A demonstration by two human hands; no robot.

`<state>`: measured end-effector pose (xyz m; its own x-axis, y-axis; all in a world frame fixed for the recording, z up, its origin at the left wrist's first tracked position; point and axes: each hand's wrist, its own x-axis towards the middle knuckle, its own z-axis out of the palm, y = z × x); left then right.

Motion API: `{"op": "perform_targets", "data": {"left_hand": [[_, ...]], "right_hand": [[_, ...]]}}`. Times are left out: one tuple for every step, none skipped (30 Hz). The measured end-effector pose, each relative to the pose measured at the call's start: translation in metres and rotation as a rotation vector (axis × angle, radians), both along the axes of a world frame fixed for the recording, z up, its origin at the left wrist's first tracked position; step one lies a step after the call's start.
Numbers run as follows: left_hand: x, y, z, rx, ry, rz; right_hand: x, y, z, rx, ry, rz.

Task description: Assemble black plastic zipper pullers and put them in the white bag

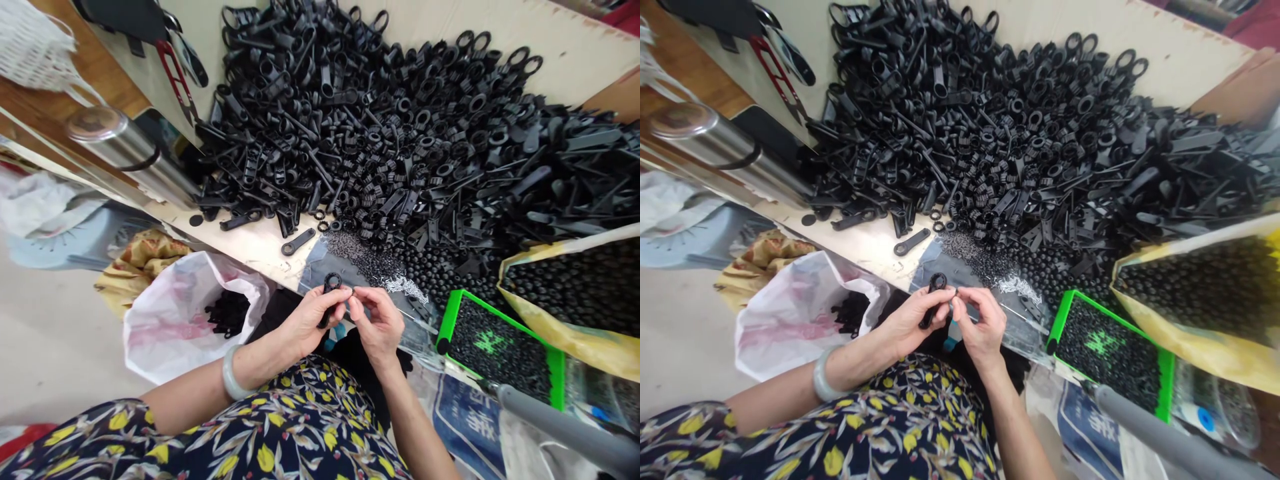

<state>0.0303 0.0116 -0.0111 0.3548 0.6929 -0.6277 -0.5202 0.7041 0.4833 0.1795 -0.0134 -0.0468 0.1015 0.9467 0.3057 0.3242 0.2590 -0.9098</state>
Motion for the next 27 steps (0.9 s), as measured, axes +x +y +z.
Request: {"op": "perform_targets", "data": {"left_hand": [[0.0, 0.0, 0.0, 0.005, 0.005, -0.001], [0.0, 0.0, 0.001, 0.02, 0.01, -0.006], [-0.001, -0.001, 0.001, 0.04, 0.017, -0.014], [-0.001, -0.001, 0.002, 0.062, 0.022, -0.025], [-0.001, -0.001, 0.002, 0.083, 0.027, -0.035], [-0.002, -0.002, 0.002, 0.098, 0.029, -0.045], [-0.002, -0.002, 0.002, 0.107, 0.033, -0.049], [-0.002, -0.003, 0.002, 0.112, 0.038, -0.051], [-0.002, -0.003, 0.002, 0.115, 0.044, -0.054], [-0.002, -0.003, 0.002, 0.117, 0.051, -0.056], [-0.002, -0.003, 0.002, 0.119, 0.059, -0.061], [-0.002, -0.003, 0.002, 0.123, 0.068, -0.066], [-0.002, -0.003, 0.002, 0.127, 0.077, -0.073], [-0.002, -0.003, 0.003, 0.129, 0.085, -0.084], [-0.003, -0.003, 0.004, 0.133, 0.093, -0.096], [-0.005, -0.003, 0.006, 0.14, 0.103, -0.111], [-0.007, -0.002, 0.007, 0.151, 0.113, -0.131], [-0.01, -0.002, 0.009, 0.159, 0.121, -0.151], [-0.013, -0.003, 0.011, 0.161, 0.119, -0.17], [-0.017, -0.003, 0.013, 0.151, 0.102, -0.183], [-0.021, -0.003, 0.014, 0.131, 0.074, -0.193], [-0.024, -0.004, 0.015, 0.105, 0.04, -0.196], [-0.027, -0.004, 0.015, 0.086, 0.013, -0.193], [-0.029, -0.005, 0.015, 0.08, 0.002, -0.19], [-0.031, -0.006, 0.015, 0.089, 0.007, -0.192], [-0.031, -0.007, 0.014, 0.108, 0.024, -0.203], [-0.031, -0.008, 0.012, 0.132, 0.045, -0.216]], "right_hand": [[0.0, 0.0, 0.0, 0.006, -0.008, -0.001], [0.0, 0.001, 0.0, 0.014, -0.018, -0.003], [0.0, 0.001, 0.0, 0.023, -0.03, -0.004], [0.0, 0.002, 0.0, 0.035, -0.04, -0.003], [0.001, 0.003, 0.0, 0.047, -0.047, -0.002], [0.001, 0.003, 0.001, 0.056, -0.054, 0.002], [0.002, 0.004, 0.001, 0.063, -0.061, 0.008], [0.003, 0.004, 0.002, 0.066, -0.069, 0.015], [0.004, 0.004, 0.002, 0.064, -0.078, 0.022], [0.005, 0.004, 0.002, 0.058, -0.085, 0.029], [0.007, 0.005, 0.002, 0.049, -0.089, 0.034], [0.008, 0.005, 0.002, 0.041, -0.089, 0.043], [0.01, 0.005, 0.002, 0.033, -0.087, 0.053], [0.012, 0.006, 0.003, 0.027, -0.083, 0.061], [0.013, 0.006, 0.003, 0.024, -0.081, 0.066], [0.014, 0.007, 0.004, 0.026, -0.078, 0.066], [0.016, 0.007, 0.004, 0.028, -0.078, 0.066], [0.017, 0.007, 0.005, 0.032, -0.08, 0.064], [0.018, 0.008, 0.005, 0.034, -0.082, 0.06], [0.018, 0.008, 0.006, 0.035, -0.086, 0.063], [0.019, 0.007, 0.007, 0.033, -0.093, 0.066], [0.019, 0.007, 0.007, 0.031, -0.103, 0.071], [0.018, 0.006, 0.008, 0.03, -0.113, 0.078], [0.017, 0.006, 0.008, 0.031, -0.122, 0.088], [0.016, 0.005, 0.008, 0.032, -0.132, 0.107], [0.015, 0.004, 0.008, 0.036, -0.141, 0.129], [0.014, 0.003, 0.008, 0.04, -0.151, 0.154]]}}
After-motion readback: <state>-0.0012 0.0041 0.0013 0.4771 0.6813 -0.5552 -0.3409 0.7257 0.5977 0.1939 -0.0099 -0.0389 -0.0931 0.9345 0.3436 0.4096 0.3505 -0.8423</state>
